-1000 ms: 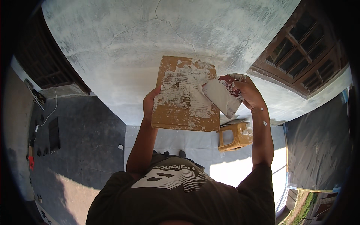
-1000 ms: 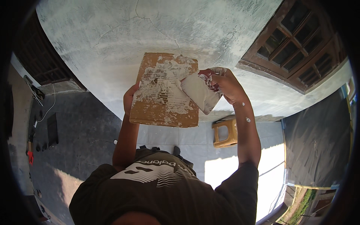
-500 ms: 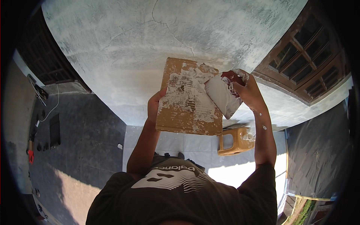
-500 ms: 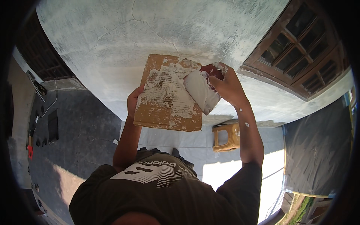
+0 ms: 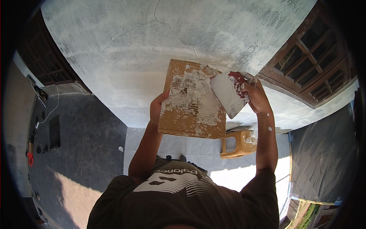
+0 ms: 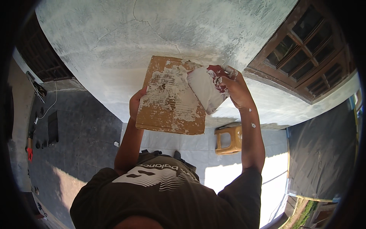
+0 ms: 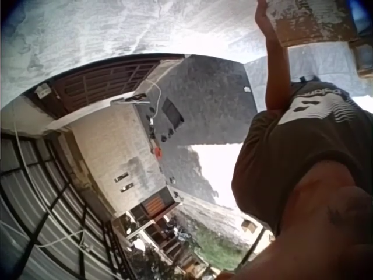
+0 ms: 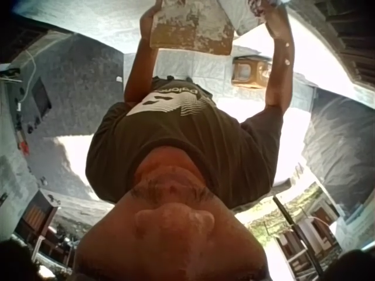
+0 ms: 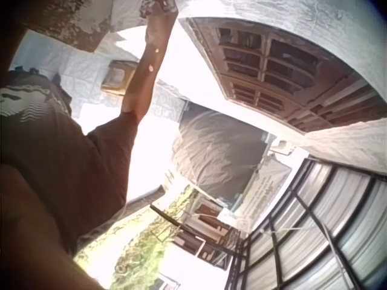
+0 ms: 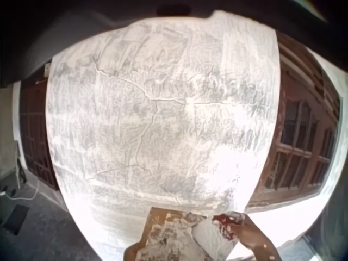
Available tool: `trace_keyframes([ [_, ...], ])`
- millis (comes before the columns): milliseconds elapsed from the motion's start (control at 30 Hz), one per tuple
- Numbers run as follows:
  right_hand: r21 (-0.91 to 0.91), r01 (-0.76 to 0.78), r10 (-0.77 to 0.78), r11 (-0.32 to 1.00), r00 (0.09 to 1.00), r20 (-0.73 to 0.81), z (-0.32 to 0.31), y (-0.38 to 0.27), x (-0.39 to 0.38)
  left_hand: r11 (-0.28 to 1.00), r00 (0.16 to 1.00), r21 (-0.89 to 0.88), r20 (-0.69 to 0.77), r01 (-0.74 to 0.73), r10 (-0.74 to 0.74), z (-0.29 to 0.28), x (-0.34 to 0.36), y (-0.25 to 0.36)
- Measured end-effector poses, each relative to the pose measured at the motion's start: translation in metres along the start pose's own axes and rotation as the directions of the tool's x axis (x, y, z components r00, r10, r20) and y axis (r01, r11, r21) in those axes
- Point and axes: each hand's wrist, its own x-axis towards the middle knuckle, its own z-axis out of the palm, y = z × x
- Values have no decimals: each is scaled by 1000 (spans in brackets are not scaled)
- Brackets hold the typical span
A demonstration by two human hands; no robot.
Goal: Applying and smoothing wall putty on an exterior wall using a scraper.
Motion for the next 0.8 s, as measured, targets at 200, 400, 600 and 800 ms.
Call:
trace_keyframes([
  [200,-74,-8,5,997,999,-35,-1,15,5,1000,999,-19,38,23,-22,3,-2,1],
  [400,15,-44,44,999,999,5,9,35,12,999,999,1,6,35,-35,-2,2,4],
  [600,246,-106,89,964,993,76,7,26,15,998,999,46,-19,50,-50,-7,5,6],
  [800,425,46,-48,904,999,-6,-8,-13,23,999,999,50,32,17,-19,26,8,9],
])
